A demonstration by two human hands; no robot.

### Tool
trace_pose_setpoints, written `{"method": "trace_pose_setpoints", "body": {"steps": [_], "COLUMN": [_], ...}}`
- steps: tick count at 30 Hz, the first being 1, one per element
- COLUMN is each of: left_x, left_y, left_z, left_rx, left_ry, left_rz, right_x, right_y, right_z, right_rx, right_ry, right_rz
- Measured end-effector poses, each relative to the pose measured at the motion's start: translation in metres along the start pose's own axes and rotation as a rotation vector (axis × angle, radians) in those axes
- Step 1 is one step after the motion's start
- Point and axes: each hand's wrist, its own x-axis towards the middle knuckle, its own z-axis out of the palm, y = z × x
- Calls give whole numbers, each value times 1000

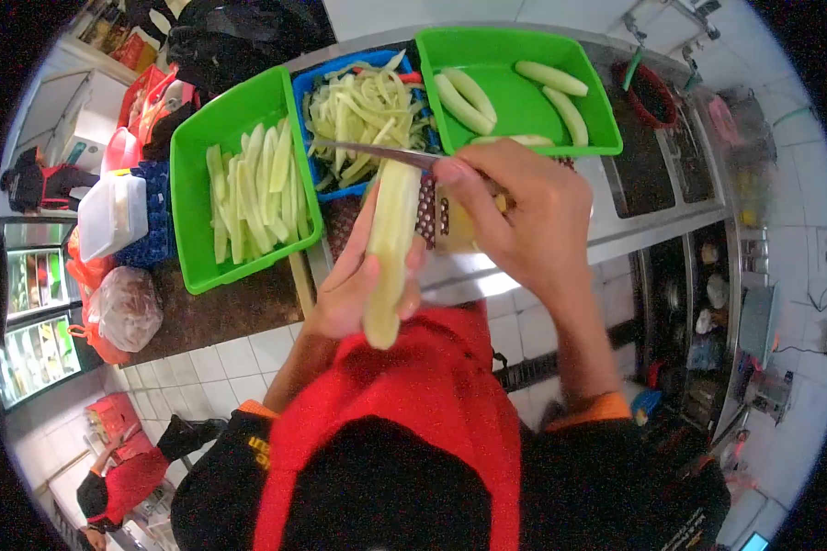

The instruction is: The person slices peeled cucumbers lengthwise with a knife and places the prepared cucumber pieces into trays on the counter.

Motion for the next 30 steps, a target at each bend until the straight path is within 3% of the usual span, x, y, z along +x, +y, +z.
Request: {"method": "trace_pose_setpoints", "body": {"steps": [4, 10, 17, 23, 26, 28, 30], "left_x": [-20, -37, -46, -52, -50, -38, -39], "left_y": [-8, -11, -20, -28, -29, -18, -16], "left_z": [10, 12, 8, 8, 12, 24, 20], "left_rx": [-52, -51, -63, -495, -646, -650, -676], "left_ry": [46, 117, 181, 220, 351, 701, 800], "left_rz": [0, 0, -11, 49, 30, 19, -14], "right_x": [10, 2, -19, -36, -48, -60, -63], "right_y": [-9, -9, -7, -8, -11, -13, -13], "right_z": [-2, 2, 17, 30, 39, 43, 44], "right_rx": [-130, -202, -109, -19, -3, 32, 33], "right_ry": [-151, -238, -330, -470, -498, -593, -626], "right_rz": [-224, -241, -178, -59, -27, -104, -91]}}
